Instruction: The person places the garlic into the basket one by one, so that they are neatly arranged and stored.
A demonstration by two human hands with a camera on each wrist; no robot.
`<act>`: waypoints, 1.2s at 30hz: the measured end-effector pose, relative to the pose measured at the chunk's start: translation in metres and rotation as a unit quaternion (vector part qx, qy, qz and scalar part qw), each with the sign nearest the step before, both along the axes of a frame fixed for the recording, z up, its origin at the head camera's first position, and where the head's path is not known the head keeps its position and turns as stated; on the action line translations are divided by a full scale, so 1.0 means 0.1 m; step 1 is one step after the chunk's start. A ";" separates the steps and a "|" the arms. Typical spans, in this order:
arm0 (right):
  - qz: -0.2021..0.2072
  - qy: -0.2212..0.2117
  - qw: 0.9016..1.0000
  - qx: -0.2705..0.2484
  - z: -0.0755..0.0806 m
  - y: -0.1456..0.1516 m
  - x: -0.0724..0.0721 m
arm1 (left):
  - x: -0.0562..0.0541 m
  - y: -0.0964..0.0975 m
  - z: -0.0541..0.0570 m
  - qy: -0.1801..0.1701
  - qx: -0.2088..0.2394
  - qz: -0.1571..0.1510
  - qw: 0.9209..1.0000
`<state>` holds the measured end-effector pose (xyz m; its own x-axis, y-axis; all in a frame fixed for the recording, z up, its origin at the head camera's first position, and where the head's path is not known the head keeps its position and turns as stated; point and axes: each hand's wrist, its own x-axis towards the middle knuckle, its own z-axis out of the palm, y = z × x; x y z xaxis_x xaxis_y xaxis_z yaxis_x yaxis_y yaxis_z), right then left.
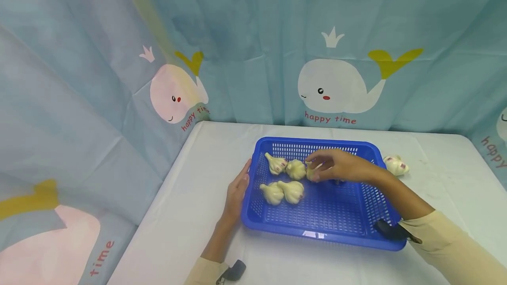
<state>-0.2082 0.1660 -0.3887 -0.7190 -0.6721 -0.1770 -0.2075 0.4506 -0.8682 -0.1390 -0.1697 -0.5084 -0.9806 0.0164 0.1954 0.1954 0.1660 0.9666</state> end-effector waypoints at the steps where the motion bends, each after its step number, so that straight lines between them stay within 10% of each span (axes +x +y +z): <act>1: -0.007 0.003 1.000 0.001 0.02 0.03 0.01 | 0.00 0.00 0.00 0.000 -0.002 0.000 1.000; 21: -0.107 0.108 0.988 0.002 0.24 0.55 0.33 | 0.01 0.00 0.00 -0.007 -0.003 -0.004 1.000; 36: -0.172 0.125 0.977 0.000 0.10 1.05 0.55 | 0.02 0.01 0.02 -0.001 0.022 -0.010 1.000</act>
<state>-0.1536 0.2706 -0.3785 -0.9232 -0.3828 0.0324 -0.2490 0.5319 -0.8094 -0.1369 -0.1688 -0.5061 -0.9803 0.0281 0.1953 0.1973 0.1192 0.9731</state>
